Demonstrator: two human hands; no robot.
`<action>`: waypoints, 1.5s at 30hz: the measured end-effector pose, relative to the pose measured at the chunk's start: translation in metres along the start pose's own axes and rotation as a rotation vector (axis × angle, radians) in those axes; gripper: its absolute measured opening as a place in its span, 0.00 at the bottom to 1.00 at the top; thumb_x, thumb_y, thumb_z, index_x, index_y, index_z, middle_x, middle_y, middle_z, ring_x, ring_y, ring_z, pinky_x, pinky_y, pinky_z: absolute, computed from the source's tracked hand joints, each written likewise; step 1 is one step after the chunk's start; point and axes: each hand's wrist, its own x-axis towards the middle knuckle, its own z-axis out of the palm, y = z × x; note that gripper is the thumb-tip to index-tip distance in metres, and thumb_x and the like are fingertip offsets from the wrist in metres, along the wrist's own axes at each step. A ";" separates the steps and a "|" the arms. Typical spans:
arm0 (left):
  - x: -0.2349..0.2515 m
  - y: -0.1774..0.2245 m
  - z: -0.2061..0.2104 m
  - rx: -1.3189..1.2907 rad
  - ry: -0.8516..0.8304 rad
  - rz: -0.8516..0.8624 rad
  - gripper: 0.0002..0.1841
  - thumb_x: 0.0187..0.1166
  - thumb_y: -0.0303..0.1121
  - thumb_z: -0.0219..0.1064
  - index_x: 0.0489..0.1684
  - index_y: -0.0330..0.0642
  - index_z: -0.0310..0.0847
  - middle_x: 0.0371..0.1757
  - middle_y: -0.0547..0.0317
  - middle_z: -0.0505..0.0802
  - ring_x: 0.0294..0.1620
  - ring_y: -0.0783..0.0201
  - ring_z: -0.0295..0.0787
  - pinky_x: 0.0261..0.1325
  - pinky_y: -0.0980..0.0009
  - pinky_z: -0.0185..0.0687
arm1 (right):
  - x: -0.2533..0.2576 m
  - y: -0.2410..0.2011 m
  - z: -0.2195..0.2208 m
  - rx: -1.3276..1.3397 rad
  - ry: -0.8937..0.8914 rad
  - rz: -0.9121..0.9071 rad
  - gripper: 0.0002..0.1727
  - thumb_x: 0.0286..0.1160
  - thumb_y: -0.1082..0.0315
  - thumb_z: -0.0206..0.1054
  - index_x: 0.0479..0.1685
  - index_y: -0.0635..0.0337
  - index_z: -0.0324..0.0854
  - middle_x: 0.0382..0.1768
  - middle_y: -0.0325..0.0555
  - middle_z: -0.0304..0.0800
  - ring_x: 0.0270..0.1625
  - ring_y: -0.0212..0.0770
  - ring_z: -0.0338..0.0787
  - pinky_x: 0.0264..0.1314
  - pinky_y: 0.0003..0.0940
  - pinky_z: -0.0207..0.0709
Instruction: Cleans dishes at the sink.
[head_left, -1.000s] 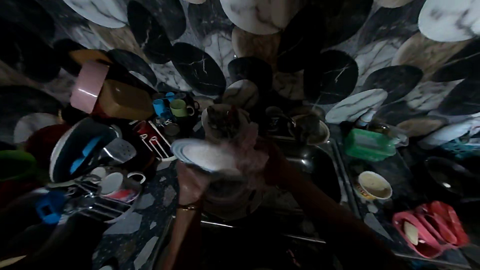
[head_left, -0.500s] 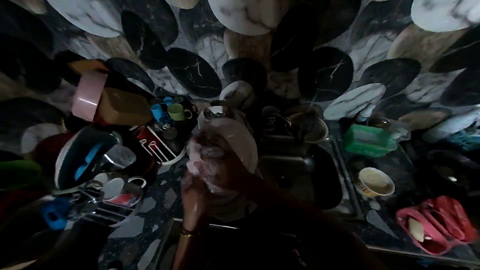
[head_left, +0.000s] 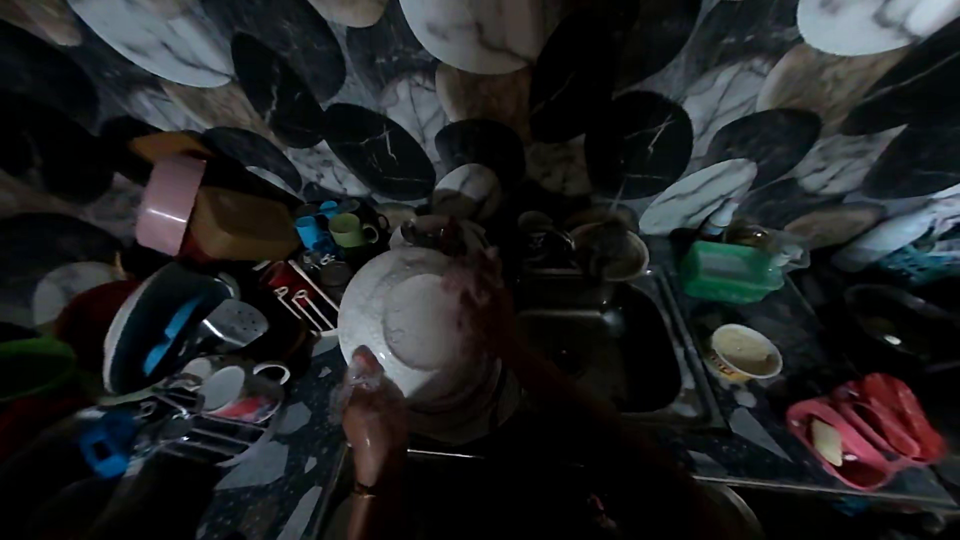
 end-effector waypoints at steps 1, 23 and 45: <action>-0.003 0.001 0.007 0.111 0.039 0.000 0.16 0.94 0.37 0.46 0.62 0.40 0.76 0.51 0.71 0.89 0.54 0.83 0.84 0.61 0.80 0.81 | 0.018 0.001 -0.003 0.004 0.046 0.014 0.24 0.85 0.64 0.63 0.77 0.63 0.76 0.74 0.62 0.80 0.70 0.54 0.85 0.72 0.53 0.78; 0.004 -0.001 0.026 0.430 0.193 -0.180 0.17 0.93 0.33 0.49 0.69 0.30 0.71 0.42 0.59 0.84 0.36 0.77 0.81 0.42 0.77 0.82 | -0.023 0.013 0.032 -0.322 -0.341 -0.554 0.29 0.68 0.62 0.76 0.73 0.56 0.84 0.79 0.55 0.79 0.86 0.57 0.70 0.92 0.55 0.55; -0.031 -0.017 0.053 0.912 -0.036 -0.091 0.25 0.93 0.33 0.49 0.81 0.22 0.60 0.73 0.33 0.79 0.72 0.58 0.79 0.77 0.63 0.72 | -0.064 0.012 -0.026 -0.382 -0.470 -0.091 0.28 0.71 0.70 0.74 0.74 0.65 0.80 0.78 0.62 0.77 0.82 0.60 0.75 0.82 0.55 0.67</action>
